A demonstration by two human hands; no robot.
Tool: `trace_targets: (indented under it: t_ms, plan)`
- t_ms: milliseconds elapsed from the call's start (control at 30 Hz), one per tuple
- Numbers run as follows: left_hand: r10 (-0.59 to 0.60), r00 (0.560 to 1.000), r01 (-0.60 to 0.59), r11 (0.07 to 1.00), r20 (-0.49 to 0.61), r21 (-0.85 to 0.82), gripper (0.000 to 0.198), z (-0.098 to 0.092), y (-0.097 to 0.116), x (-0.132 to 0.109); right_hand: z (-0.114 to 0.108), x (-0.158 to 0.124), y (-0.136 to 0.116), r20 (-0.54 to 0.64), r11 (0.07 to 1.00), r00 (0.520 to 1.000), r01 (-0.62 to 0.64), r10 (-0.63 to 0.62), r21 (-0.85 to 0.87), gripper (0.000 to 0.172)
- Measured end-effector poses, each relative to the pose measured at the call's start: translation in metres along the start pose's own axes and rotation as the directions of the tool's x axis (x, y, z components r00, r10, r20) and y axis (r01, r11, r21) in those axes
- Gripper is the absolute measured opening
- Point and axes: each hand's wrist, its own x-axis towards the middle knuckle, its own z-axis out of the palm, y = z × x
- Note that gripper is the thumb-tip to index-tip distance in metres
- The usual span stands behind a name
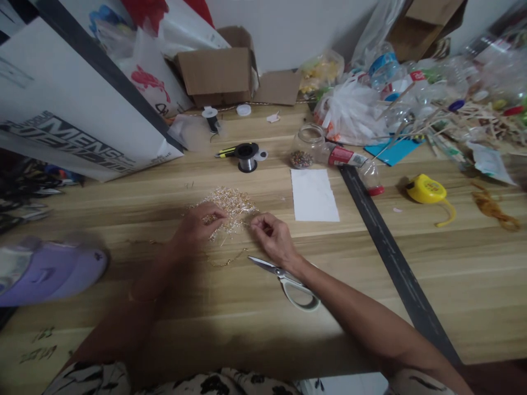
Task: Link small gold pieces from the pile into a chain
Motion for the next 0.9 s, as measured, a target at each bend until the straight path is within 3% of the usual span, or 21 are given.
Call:
trace_targets:
  t_ms: [500,900]
  plan:
    - [0.026,0.967,-0.063,0.988,0.254,0.138,0.010,-0.012,-0.015,-0.003,0.001,-0.001,-0.003,0.022,0.999,0.999,-0.034,0.033,0.029,0.015]
    - [0.017,0.931,-0.122,0.955,0.364,0.269,0.019,-0.013,-0.002,-0.006,0.002,-0.002,-0.002,0.037,0.999,0.999,-0.028,0.028,0.022,0.014]
